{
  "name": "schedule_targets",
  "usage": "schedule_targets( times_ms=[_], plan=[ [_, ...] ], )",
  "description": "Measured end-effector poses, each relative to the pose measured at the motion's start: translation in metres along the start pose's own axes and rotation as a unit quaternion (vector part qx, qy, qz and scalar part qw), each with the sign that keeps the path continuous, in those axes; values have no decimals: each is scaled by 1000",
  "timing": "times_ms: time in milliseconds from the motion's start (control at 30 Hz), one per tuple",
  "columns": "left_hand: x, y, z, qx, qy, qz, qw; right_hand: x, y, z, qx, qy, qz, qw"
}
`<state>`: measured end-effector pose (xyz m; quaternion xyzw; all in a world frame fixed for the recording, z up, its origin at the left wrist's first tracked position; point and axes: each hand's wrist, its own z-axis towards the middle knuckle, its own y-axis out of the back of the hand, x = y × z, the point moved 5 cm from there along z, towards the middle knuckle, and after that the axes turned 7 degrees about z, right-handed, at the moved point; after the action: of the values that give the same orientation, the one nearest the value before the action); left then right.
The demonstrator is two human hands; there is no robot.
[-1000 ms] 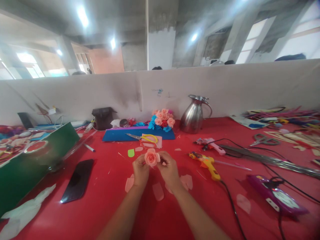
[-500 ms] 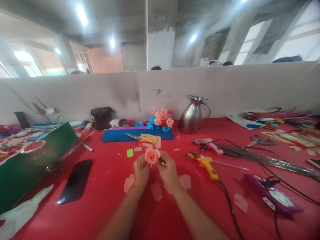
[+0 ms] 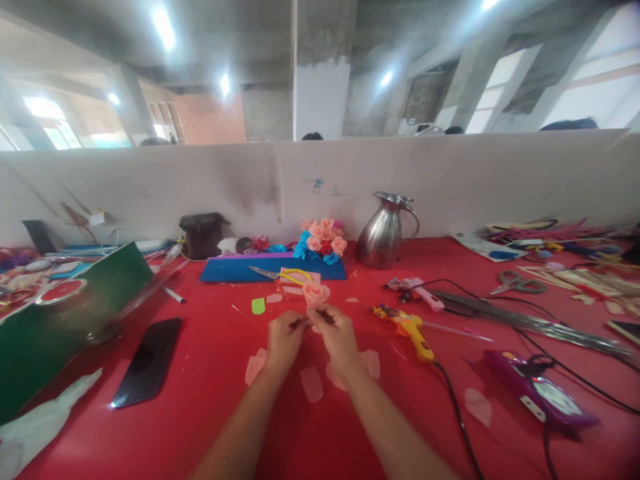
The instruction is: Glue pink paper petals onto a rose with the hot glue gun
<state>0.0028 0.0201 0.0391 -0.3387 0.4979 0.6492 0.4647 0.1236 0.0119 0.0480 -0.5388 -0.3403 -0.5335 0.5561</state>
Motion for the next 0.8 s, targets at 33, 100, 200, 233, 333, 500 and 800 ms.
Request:
schedule_targets(
  times_ms=[33, 100, 200, 233, 333, 500, 800],
  plan=[
    [0, 0, 0, 1, 3, -3, 1000, 0, 0, 0, 1, -7, 7, 1000],
    [2, -1, 0, 2, 7, -13, 1000, -1, 0, 0, 5, -14, 12, 1000],
    [5, -3, 1, 3, 7, -33, 999, 0, 0, 0, 11, -13, 9, 1000],
    [6, -3, 1, 2, 7, -36, 999, 0, -1, 0, 13, -11, 9, 1000],
    [3, 0, 2, -4, 0, -28, 1000, 2, 0, 0, 15, 2, 3, 1000],
    [-15, 19, 0, -72, -83, -26, 994, 7, 3, 0, -1, 64, -57, 996],
    [-13, 28, 2, -62, -47, -292, 953, 20, -1, -8, -25, 165, -165, 972]
  ],
)
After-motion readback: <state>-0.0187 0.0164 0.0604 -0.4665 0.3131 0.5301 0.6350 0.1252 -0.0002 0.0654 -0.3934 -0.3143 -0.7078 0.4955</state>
